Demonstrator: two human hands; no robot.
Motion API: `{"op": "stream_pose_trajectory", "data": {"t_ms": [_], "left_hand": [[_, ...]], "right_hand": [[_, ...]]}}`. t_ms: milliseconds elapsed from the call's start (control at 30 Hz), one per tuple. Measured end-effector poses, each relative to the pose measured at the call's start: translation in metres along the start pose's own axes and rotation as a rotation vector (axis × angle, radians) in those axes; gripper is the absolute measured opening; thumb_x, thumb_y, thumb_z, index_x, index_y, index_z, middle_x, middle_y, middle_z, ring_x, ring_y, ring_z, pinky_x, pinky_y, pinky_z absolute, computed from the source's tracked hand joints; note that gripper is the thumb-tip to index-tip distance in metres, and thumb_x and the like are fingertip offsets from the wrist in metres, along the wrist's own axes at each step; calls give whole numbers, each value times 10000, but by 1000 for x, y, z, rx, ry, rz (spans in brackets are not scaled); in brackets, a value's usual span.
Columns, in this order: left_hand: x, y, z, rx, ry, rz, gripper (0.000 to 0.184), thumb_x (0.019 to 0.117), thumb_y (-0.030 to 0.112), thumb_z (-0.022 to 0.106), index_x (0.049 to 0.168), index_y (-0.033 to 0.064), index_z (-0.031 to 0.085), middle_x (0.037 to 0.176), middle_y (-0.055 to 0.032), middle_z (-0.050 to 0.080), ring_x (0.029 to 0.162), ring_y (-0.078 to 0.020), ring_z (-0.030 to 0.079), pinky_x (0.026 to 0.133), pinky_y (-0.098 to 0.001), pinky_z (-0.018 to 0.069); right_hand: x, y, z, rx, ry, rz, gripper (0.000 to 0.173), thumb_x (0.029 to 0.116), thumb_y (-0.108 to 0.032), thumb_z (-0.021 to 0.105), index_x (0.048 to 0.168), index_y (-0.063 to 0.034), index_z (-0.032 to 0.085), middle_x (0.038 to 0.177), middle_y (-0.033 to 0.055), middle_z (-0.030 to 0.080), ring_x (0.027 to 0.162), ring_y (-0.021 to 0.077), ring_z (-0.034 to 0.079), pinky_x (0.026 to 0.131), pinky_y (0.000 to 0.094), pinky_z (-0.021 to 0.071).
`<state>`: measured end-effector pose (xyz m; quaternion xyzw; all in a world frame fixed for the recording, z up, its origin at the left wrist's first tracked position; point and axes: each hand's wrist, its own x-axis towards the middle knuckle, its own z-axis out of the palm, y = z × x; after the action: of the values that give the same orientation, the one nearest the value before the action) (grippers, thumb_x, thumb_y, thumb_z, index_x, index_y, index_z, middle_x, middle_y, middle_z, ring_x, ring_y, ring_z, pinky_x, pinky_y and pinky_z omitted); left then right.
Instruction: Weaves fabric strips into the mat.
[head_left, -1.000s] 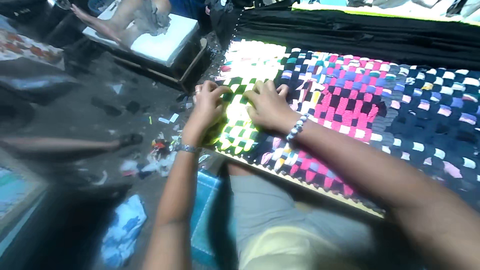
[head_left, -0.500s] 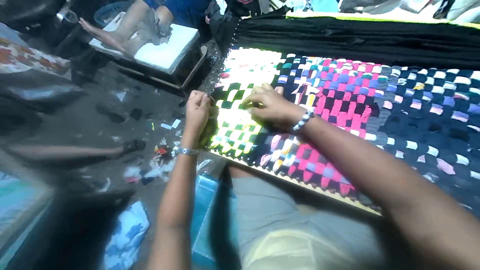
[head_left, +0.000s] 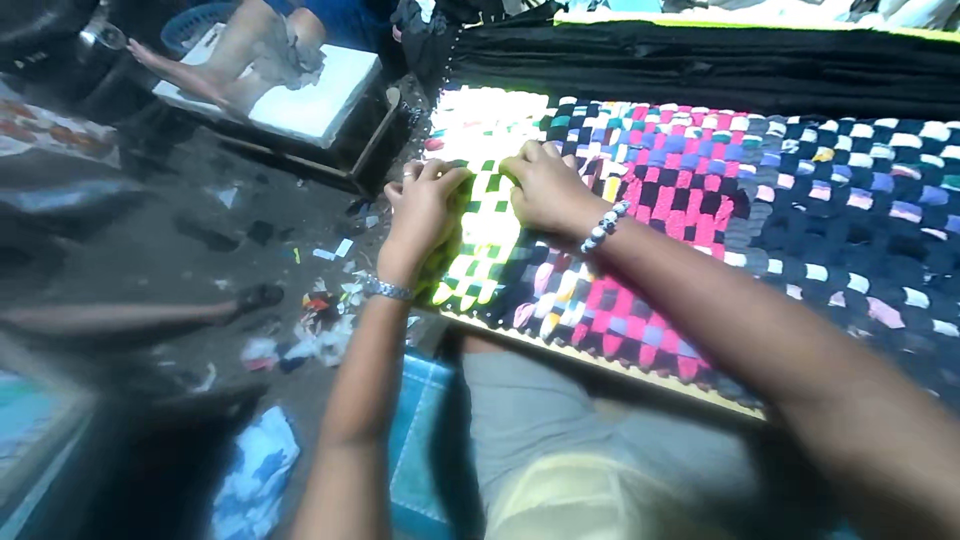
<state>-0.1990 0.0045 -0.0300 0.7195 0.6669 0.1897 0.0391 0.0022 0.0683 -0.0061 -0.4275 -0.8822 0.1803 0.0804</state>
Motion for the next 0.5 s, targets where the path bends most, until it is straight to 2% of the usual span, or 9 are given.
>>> {"op": "stream_pose_trajectory", "data": {"t_ms": [100, 200, 333, 500], "left_hand": [[4, 7, 1, -35, -54, -96, 452, 954, 29, 600, 1347, 238, 677, 1368, -174, 573, 1348, -485, 430, 942, -747, 338], [13, 6, 1, -149, -90, -164, 452, 908, -4, 603, 1279, 229, 713, 1350, -194, 536, 1349, -473, 402, 972, -756, 305], [16, -10, 5, -302, -132, -117, 361, 937, -13, 522, 1148, 151, 764, 1311, -191, 531, 1330, -427, 396, 999, -692, 317], [14, -20, 10, -358, -116, -39, 333, 934, -2, 499, 1048, 128, 784, 1225, -145, 534, 1277, -362, 418, 1010, -659, 299]], "right_hand": [[2, -1, 4, 17, -2, 21, 412, 947, -117, 548, 1342, -152, 663, 1322, 183, 555, 1278, 395, 486, 941, 620, 381], [8, 1, 1, 75, -44, 46, 339, 967, -151, 554, 1273, -151, 700, 1316, 186, 531, 1297, 406, 450, 957, 651, 354], [15, 7, -2, 113, -105, 32, 293, 973, -200, 540, 1178, -201, 749, 1268, 156, 532, 1292, 383, 426, 977, 657, 310], [14, 10, -3, 141, -119, -37, 291, 974, -203, 528, 1120, -227, 779, 1200, 96, 546, 1256, 340, 423, 973, 631, 289]]}}
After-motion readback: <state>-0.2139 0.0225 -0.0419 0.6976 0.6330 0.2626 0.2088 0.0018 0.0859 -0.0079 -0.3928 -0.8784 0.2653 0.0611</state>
